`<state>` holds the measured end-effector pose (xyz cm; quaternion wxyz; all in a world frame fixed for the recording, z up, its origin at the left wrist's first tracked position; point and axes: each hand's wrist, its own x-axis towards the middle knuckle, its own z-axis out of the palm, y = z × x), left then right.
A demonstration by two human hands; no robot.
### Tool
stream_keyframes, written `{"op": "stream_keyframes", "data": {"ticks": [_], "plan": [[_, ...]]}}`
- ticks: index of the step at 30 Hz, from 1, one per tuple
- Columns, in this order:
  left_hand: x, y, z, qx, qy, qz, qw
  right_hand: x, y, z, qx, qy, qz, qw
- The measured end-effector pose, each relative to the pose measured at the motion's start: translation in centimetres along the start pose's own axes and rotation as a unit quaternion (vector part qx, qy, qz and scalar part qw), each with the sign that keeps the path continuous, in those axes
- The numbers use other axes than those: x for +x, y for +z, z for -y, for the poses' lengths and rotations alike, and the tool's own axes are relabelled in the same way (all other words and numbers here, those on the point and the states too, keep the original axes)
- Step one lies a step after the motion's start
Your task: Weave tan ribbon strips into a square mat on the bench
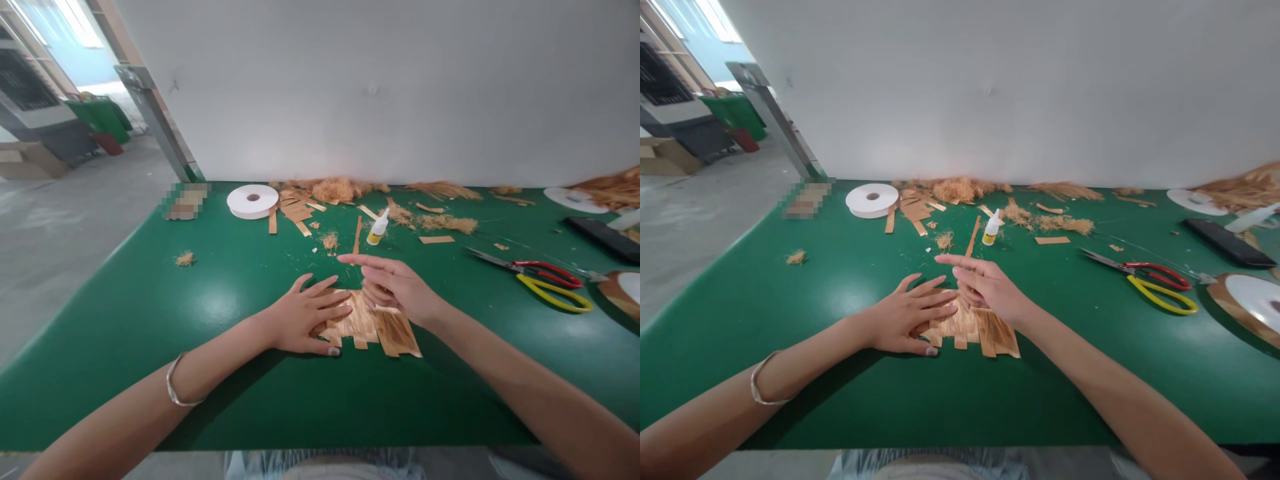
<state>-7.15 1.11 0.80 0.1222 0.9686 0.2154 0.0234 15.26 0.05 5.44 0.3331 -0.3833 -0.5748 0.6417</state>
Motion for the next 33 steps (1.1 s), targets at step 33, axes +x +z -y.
{"op": "stream_keyframes", "data": {"ticks": [33], "plan": [[-0.1, -0.2, 0.0, 0.000, -0.023, 0.014, 1.000, -0.2, -2.6, -0.8, -0.446, -0.052, -0.110, 0.886]]}}
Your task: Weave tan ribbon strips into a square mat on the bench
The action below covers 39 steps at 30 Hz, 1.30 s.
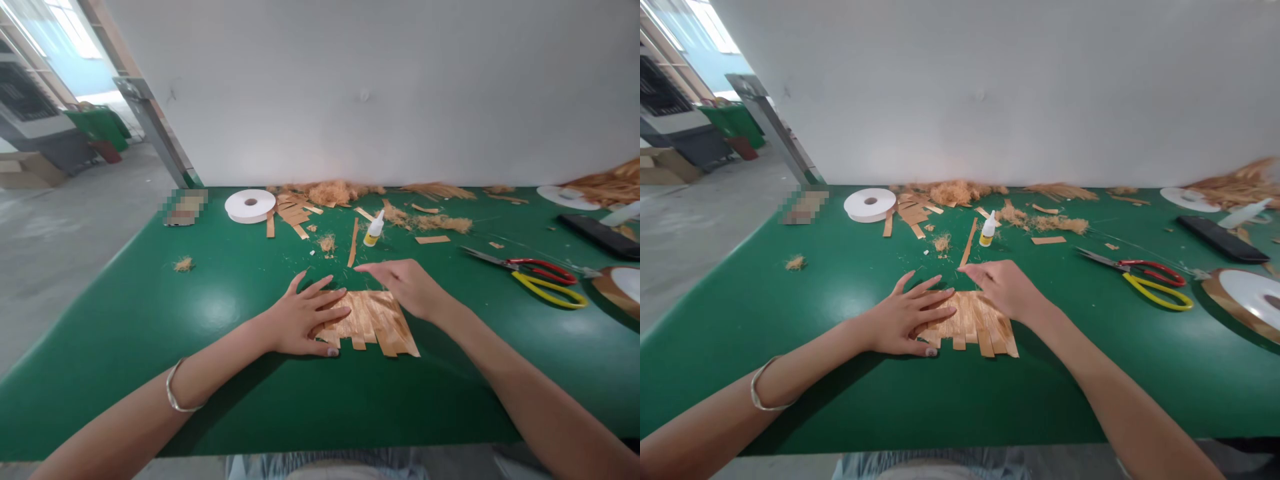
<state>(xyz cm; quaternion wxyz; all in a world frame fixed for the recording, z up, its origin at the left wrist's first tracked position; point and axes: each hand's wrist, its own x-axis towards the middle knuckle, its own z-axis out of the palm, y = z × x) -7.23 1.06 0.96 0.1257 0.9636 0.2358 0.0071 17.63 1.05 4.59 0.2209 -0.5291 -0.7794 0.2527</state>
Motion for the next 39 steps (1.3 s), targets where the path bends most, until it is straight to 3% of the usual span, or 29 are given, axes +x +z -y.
{"op": "stream_keyframes", "data": {"ticks": [3, 6, 9, 11, 14, 16, 18, 21, 24, 27, 30, 34, 37, 39], "plan": [[0.0, 0.1, 0.0, 0.000, 0.003, -0.007, 1.000, 0.2, 0.2, -0.2, -0.232, -0.055, -0.025, 0.971], [0.0, 0.0, -0.1, 0.003, 0.002, -0.012, 1.000, 0.5, 0.3, -0.3, -0.267, -0.083, -0.016, 0.960], [0.0, 0.0, -0.1, 0.004, 0.000, -0.005, 1.000, 0.4, 0.0, -0.2, -0.111, -0.042, -0.021, 0.993], [0.0, -0.1, -0.2, 0.006, -0.002, -0.002, 1.000, 0.1, -0.5, 0.0, 0.037, -0.015, 0.013, 0.999], [0.0, -0.1, -0.2, 0.007, 0.001, -0.003, 1.000, -0.3, -1.0, 0.2, 0.229, -0.016, 0.109, 0.967], [0.0, -0.1, -0.2, 0.007, 0.002, -0.002, 1.000, -0.4, -1.3, 0.1, 0.278, -0.017, 0.130, 0.952], [0.0, -0.1, -0.1, 0.004, 0.004, -0.001, 1.000, -0.4, -1.4, -0.1, 0.220, -0.008, 0.090, 0.971], [0.0, -0.1, -0.1, 0.000, 0.001, -0.001, 1.000, -0.1, -1.2, -0.8, 0.002, -0.030, 0.008, 1.000], [0.0, 0.0, -0.1, 0.000, 0.000, -0.004, 1.000, 0.4, -0.6, -1.7, -0.196, -0.094, -0.014, 0.976], [0.0, 0.0, -0.1, 0.001, 0.002, -0.009, 1.000, 0.8, -0.2, -2.1, -0.273, -0.111, 0.014, 0.956], [0.0, 0.0, -0.1, 0.001, 0.004, -0.009, 1.000, 0.6, -0.4, -1.6, -0.202, -0.062, 0.019, 0.977], [0.0, 0.0, -0.1, 0.002, 0.004, -0.006, 1.000, -0.3, -1.1, -0.6, -0.007, -0.003, 0.041, 0.999], [0.0, -0.2, -0.2, 0.004, 0.005, -0.002, 1.000, -0.8, -1.4, -0.4, 0.158, -0.032, 0.097, 0.982], [0.0, -0.3, -0.2, 0.004, 0.004, 0.000, 1.000, -1.0, -1.6, -0.6, 0.296, -0.080, 0.128, 0.943]]}}
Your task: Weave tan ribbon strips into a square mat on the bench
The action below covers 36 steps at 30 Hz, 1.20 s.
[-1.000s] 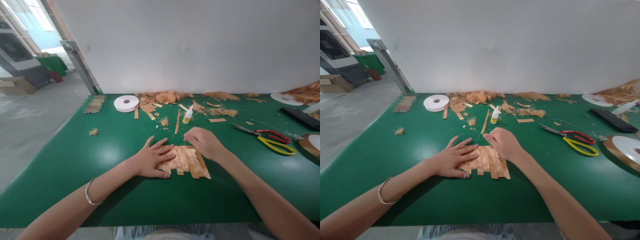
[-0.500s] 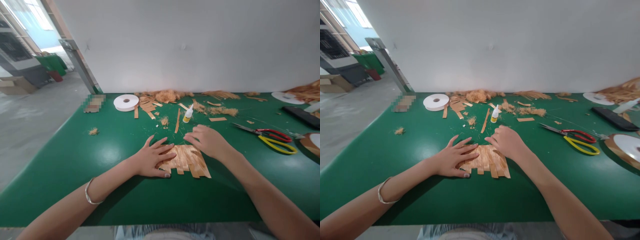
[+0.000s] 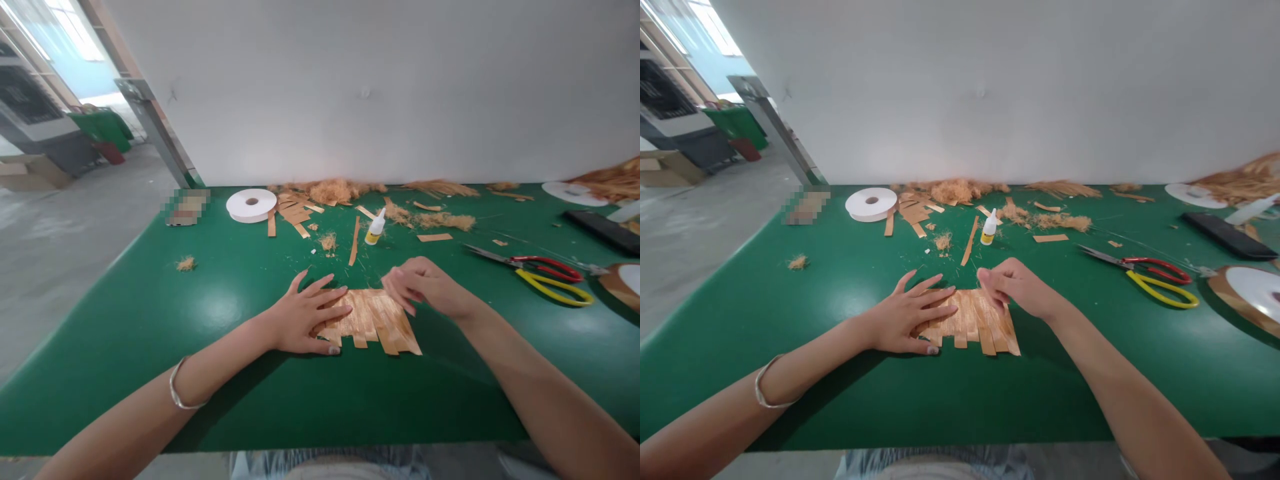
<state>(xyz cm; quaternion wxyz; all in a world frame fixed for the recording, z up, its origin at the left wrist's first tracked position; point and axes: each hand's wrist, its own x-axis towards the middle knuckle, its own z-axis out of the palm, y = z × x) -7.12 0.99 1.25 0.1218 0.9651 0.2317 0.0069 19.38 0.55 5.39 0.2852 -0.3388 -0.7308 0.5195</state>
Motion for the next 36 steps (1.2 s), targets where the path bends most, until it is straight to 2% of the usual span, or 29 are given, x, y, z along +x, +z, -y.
{"op": "stream_keyframes", "data": {"ticks": [3, 5, 7, 9, 10, 11, 13, 15, 16, 17, 19, 21, 23, 27, 29, 31, 36], "plan": [[0.0, -0.1, 0.0, 0.001, -0.001, 0.005, 1.000, 0.0, -0.5, -0.2, 0.159, -0.058, 0.010, 0.986], [0.0, -0.1, 0.0, 0.003, -0.003, 0.006, 1.000, 0.1, -0.8, -0.3, 0.183, -0.062, -0.030, 0.981], [0.0, -0.1, 0.0, 0.003, -0.004, 0.006, 1.000, 0.4, -1.0, -0.6, 0.122, -0.059, -0.092, 0.986], [-0.1, 0.0, 0.0, 0.002, -0.005, 0.006, 1.000, 0.6, -0.9, -1.0, -0.035, -0.054, -0.136, 0.989], [-0.1, 0.0, 0.0, 0.002, -0.005, 0.005, 1.000, 0.8, -0.8, -1.3, -0.140, -0.056, -0.145, 0.978], [-0.1, 0.0, 0.0, 0.002, -0.005, 0.004, 1.000, 0.9, -0.7, -1.6, -0.251, -0.062, -0.148, 0.955], [-0.1, 0.1, 0.1, 0.002, -0.004, 0.000, 1.000, 1.1, -0.3, -2.3, -0.443, -0.089, -0.142, 0.881], [-0.1, 0.2, 0.1, 0.001, -0.005, -0.005, 1.000, 1.3, 0.0, -2.8, -0.564, -0.120, -0.131, 0.807], [0.0, 0.2, 0.1, 0.000, -0.005, -0.006, 1.000, 1.3, 0.0, -2.9, -0.599, -0.127, -0.129, 0.780], [0.0, 0.2, 0.1, -0.002, -0.006, -0.006, 1.000, 1.3, 0.1, -2.8, -0.622, -0.128, -0.133, 0.761], [0.0, 0.1, 0.1, -0.007, -0.007, -0.005, 1.000, 1.3, 0.0, -2.4, -0.637, -0.120, -0.156, 0.745], [0.0, 0.0, 0.0, -0.010, -0.005, -0.005, 1.000, 1.1, 0.0, -1.8, -0.617, -0.115, -0.192, 0.755], [0.0, 0.0, 0.0, -0.011, -0.004, -0.005, 1.000, 1.0, 0.1, -1.3, -0.567, -0.115, -0.209, 0.788], [0.0, -0.1, 0.0, -0.010, -0.003, -0.003, 1.000, 0.9, 0.8, -1.0, -0.427, -0.101, -0.165, 0.883], [0.0, 0.0, 0.0, -0.012, -0.001, -0.008, 1.000, 1.0, 1.0, -1.0, -0.363, -0.077, -0.139, 0.918], [0.0, 0.1, 0.0, -0.015, -0.002, -0.013, 1.000, 1.0, 0.9, -0.9, -0.325, -0.052, -0.131, 0.935], [0.0, -0.1, 0.1, -0.031, -0.011, -0.002, 0.999, 0.7, -0.3, -0.5, -0.312, 0.018, -0.098, 0.945]]}}
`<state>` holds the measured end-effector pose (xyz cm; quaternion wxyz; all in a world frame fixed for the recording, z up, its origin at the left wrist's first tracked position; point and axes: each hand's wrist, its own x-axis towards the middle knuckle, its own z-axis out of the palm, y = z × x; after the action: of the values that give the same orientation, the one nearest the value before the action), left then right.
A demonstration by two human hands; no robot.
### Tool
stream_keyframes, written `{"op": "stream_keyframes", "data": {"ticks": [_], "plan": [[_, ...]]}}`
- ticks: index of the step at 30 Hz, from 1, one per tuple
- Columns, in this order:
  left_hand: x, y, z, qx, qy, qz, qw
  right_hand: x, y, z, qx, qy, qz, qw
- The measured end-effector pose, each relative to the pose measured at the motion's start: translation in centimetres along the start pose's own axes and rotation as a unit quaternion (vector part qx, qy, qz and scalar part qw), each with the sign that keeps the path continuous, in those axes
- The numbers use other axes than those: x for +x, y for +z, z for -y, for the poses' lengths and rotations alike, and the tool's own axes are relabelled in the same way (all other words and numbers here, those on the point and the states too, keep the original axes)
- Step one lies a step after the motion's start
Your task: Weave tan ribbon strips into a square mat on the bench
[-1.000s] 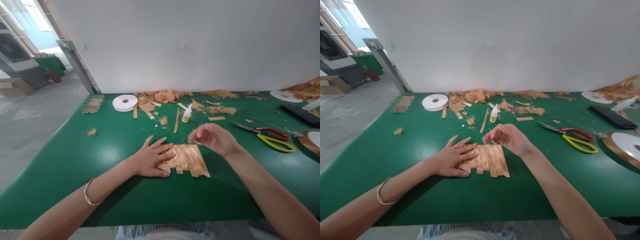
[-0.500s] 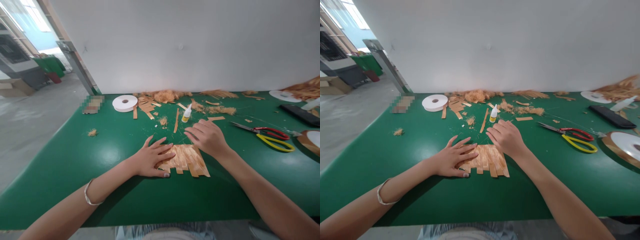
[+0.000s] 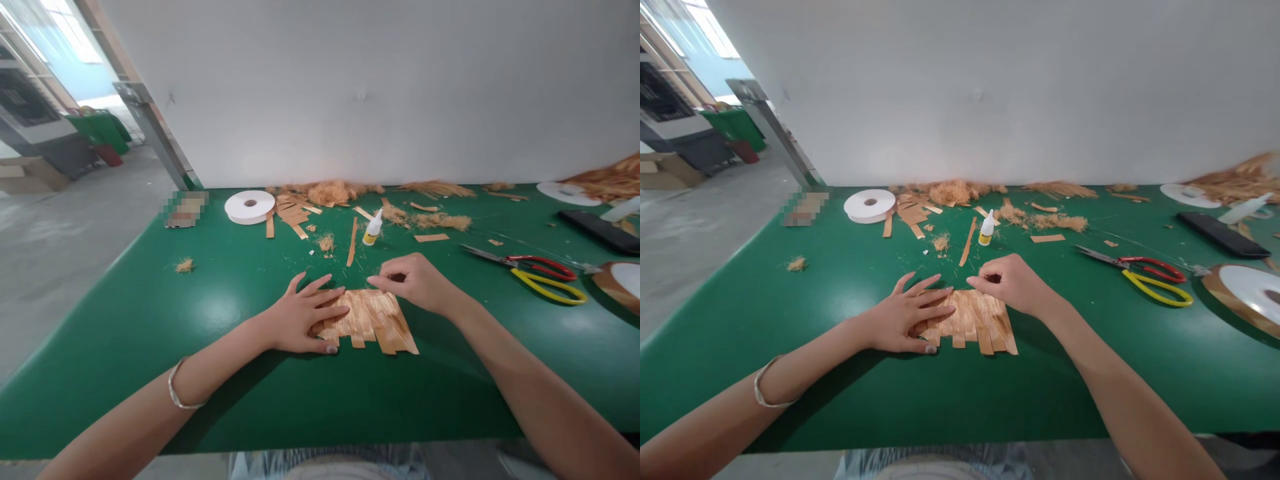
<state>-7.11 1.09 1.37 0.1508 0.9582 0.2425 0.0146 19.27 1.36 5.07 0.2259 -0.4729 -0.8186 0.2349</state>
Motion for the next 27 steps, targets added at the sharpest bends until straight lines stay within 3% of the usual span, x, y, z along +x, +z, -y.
{"op": "stream_keyframes", "data": {"ticks": [7, 9, 16, 21, 24, 27], "plan": [[0.0, -0.9, -0.6, -0.027, -0.014, 0.005, 1.000, -0.6, -2.6, 0.3, 0.043, 0.052, 0.073, 0.995], [0.0, -1.0, -0.7, -0.028, -0.014, 0.002, 1.000, -0.9, -3.3, 0.3, 0.085, 0.056, 0.052, 0.993], [0.2, -1.2, -0.7, -0.033, -0.018, 0.000, 0.999, -1.5, -4.4, -0.4, 0.193, 0.107, -0.120, 0.968], [-0.3, -1.8, -0.9, -0.031, -0.016, 0.011, 0.999, -1.5, -4.1, -0.3, 0.195, 0.109, -0.103, 0.969], [-0.3, -2.7, -1.4, -0.081, -0.038, -0.029, 0.996, -1.1, -3.9, 0.1, 0.206, 0.086, -0.095, 0.970], [1.2, -3.7, -1.9, -0.207, -0.088, -0.125, 0.966, -0.3, -4.0, 0.8, 0.225, 0.067, -0.075, 0.969]]}}
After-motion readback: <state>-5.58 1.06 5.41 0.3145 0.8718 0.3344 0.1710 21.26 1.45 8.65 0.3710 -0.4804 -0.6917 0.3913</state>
